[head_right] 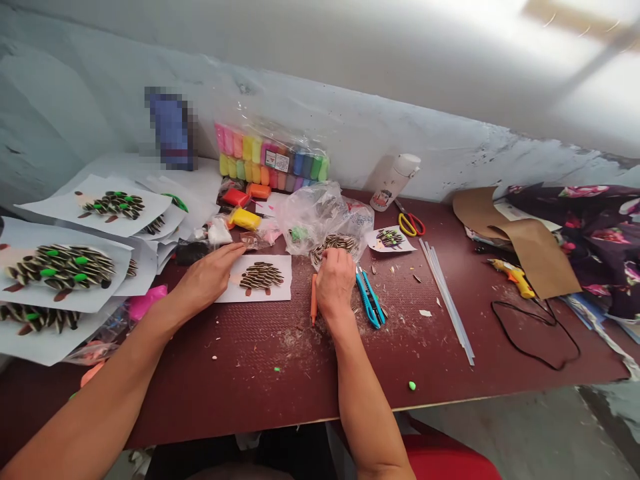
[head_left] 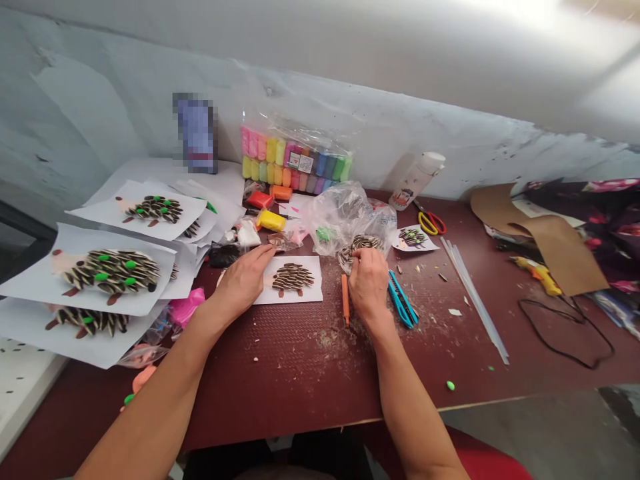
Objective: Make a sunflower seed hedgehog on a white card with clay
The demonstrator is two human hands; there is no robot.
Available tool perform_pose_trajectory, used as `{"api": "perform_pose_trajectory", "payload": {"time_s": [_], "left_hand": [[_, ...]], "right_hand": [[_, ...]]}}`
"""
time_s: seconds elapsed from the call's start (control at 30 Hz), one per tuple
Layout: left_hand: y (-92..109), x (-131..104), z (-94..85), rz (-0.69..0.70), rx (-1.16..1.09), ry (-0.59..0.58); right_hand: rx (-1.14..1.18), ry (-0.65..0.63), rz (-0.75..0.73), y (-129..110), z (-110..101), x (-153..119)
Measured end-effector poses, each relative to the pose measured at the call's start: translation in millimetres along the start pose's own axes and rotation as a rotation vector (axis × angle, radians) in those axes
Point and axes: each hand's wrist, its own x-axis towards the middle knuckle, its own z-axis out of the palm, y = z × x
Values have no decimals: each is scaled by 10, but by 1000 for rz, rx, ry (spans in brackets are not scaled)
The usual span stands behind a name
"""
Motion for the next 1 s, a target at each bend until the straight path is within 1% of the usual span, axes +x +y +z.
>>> {"api": "perform_pose_trajectory", "payload": {"time_s": [0.13,0.27,0.37,0.5,0.73,0.83,1.0], "left_hand": [[14,-9,2,-11,16,-13],[28,-13,-12,-35,31,-28],[50,-8,-41,-55,26,-61],[69,-4,-60,-61,24,-67],[25,-14,8,-21,34,-36],[3,-23,37,-9,26,-21],[-12,-31,53,3,19,-9]], "right_hand": [[-79,-66,4,85,-6,17],[-60,-115,-49,58,1,2],[-19,-104,-86,36,11,-8],[20,-75,-104,61,30,-14],[-22,-22,-32,235,59,11],[-8,-34,-30,274,74,15],[36,-101,-61,248,113,11]]}}
